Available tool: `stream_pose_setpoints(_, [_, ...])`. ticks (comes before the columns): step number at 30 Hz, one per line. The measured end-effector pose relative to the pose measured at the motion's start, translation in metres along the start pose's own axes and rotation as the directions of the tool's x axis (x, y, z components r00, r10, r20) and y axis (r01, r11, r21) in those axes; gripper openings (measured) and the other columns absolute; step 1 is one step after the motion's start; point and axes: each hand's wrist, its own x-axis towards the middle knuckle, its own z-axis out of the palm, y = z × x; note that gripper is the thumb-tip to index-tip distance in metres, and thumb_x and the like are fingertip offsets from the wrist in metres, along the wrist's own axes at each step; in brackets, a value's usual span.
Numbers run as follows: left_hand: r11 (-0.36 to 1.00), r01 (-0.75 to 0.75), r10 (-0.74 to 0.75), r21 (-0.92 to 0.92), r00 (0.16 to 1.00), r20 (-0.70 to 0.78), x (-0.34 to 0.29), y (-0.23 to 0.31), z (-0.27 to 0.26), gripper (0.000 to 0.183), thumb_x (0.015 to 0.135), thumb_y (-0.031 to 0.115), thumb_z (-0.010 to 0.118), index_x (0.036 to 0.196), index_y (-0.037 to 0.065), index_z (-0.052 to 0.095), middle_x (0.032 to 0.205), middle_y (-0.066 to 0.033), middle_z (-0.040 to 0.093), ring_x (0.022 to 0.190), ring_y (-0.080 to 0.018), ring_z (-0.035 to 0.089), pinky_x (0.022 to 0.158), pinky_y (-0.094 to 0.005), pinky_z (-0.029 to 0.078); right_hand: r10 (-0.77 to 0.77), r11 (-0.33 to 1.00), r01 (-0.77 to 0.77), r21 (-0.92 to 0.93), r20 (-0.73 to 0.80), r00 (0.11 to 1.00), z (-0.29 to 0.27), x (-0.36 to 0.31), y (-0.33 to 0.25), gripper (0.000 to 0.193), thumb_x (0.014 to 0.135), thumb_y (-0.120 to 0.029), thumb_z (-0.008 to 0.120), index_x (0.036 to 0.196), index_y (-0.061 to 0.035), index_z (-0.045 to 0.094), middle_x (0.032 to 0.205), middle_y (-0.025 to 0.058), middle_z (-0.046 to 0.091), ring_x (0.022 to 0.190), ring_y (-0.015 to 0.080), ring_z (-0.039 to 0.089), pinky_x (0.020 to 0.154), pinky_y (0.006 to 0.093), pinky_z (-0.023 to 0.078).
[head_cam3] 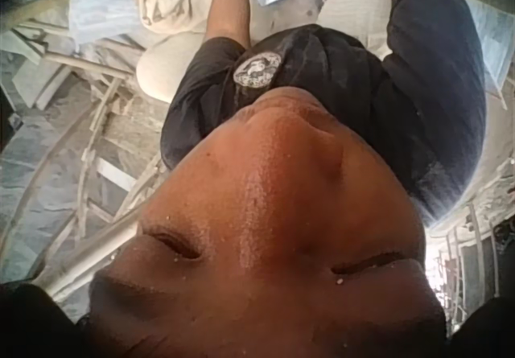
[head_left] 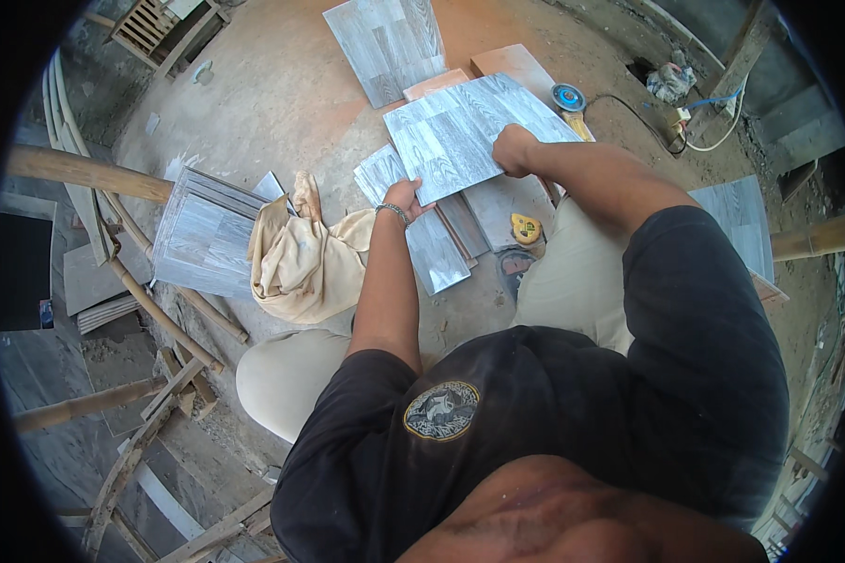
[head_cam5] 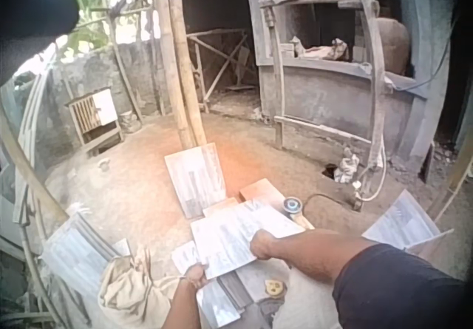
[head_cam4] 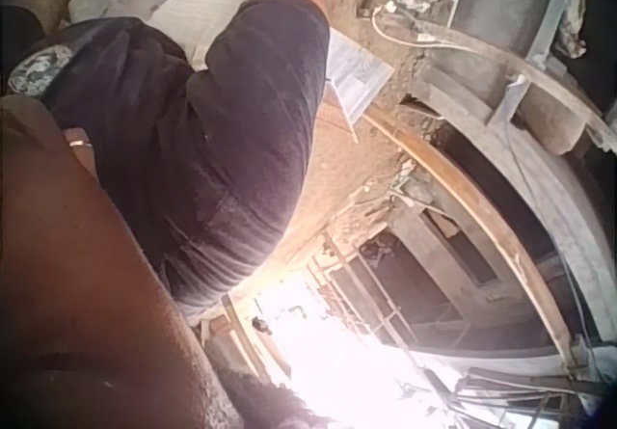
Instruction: Measuring, cutting, and cleaning floor tiles using an angle grinder and a measuring tape.
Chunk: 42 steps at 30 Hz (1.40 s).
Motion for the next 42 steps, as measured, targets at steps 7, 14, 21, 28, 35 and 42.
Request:
stream_pose_setpoints(7, [1.000, 0.003, -0.003, -0.001, 1.000, 0.017, 0.001, -0.001, -0.001, 0.020, 0.106, 0.019, 0.050, 0.124, 0.009, 0.053, 0.122, -0.0055, 0.066, 0.104, -0.0230, 0.068, 0.089, -0.0464, 0.057, 0.009, 1.000, -0.008, -0.013, 0.021, 1.000, 0.000, 0.001, -0.001, 0.023, 0.083, -0.028, 0.070, 0.094, -0.0117, 0.081, 0.099, 0.0101, 0.077, 0.094, 0.0285, 0.074, 0.081, 0.0415, 0.057])
stream_pose_setpoints(14, [1.000, 0.002, -0.002, -0.004, 1.000, 0.029, 0.005, -0.002, -0.003, 0.020, 0.106, 0.019, 0.051, 0.123, 0.009, 0.053, 0.121, -0.0053, 0.066, 0.104, -0.0231, 0.068, 0.089, -0.0466, 0.057, 0.011, 1.000, -0.011, -0.018, -0.001, 1.000, 0.001, 0.001, -0.002, 0.023, 0.084, -0.030, 0.070, 0.094, -0.0125, 0.081, 0.099, 0.0095, 0.077, 0.093, 0.0281, 0.074, 0.081, 0.0411, 0.057])
stream_pose_setpoints(21, [1.000, -0.004, 0.004, -0.013, 1.000, 0.019, 0.006, -0.003, -0.003, 0.022, 0.106, 0.019, 0.050, 0.125, 0.007, 0.052, 0.122, -0.0085, 0.066, 0.105, -0.0250, 0.069, 0.088, -0.0484, 0.058, 0.009, 1.000, -0.009, -0.025, 0.001, 1.000, -0.001, 0.000, -0.002, 0.024, 0.083, -0.032, 0.070, 0.094, -0.0128, 0.081, 0.099, 0.0089, 0.078, 0.093, 0.0278, 0.074, 0.081, 0.0411, 0.057])
stream_pose_setpoints(28, [0.999, -0.011, 0.011, -0.039, 1.000, -0.005, 0.015, -0.008, -0.004, 0.028, 0.105, 0.017, 0.051, 0.129, 0.003, 0.049, 0.125, -0.0128, 0.064, 0.110, -0.0288, 0.067, 0.089, -0.0533, 0.058, 0.033, 0.999, -0.032, -0.030, 0.019, 0.999, 0.004, 0.004, -0.002, 0.020, 0.082, -0.028, 0.070, 0.091, -0.0147, 0.081, 0.096, 0.0084, 0.078, 0.091, 0.0264, 0.075, 0.078, 0.0401, 0.057])
stream_pose_setpoints(35, [0.827, 0.220, -0.001, -0.518, 0.921, 0.389, -0.002, -0.010, -0.003, 0.051, 0.094, 0.023, 0.063, 0.138, 0.003, 0.049, 0.127, -0.0210, 0.062, 0.118, -0.0384, 0.063, 0.098, -0.0472, 0.056, 0.122, 0.992, -0.122, 0.005, -0.095, 0.988, -0.031, -0.001, 0.011, 0.021, 0.074, -0.031, 0.072, 0.079, -0.0124, 0.079, 0.082, 0.0130, 0.076, 0.080, 0.0309, 0.074, 0.072, 0.0432, 0.058])
stream_pose_setpoints(42, [0.628, 0.032, 0.431, -0.778, 0.817, 0.382, -0.004, 0.045, 0.043, 0.057, 0.090, 0.020, 0.052, 0.137, -0.012, 0.043, 0.126, -0.0262, 0.060, 0.121, -0.0470, 0.060, 0.101, -0.0455, 0.057, 0.532, 0.843, -0.514, 0.157, -0.110, 0.839, -0.086, -0.051, 0.059, 0.070, 0.074, -0.073, 0.074, 0.097, -0.0068, 0.073, 0.084, 0.0190, 0.074, 0.079, 0.0312, 0.075, 0.071, 0.0459, 0.058])
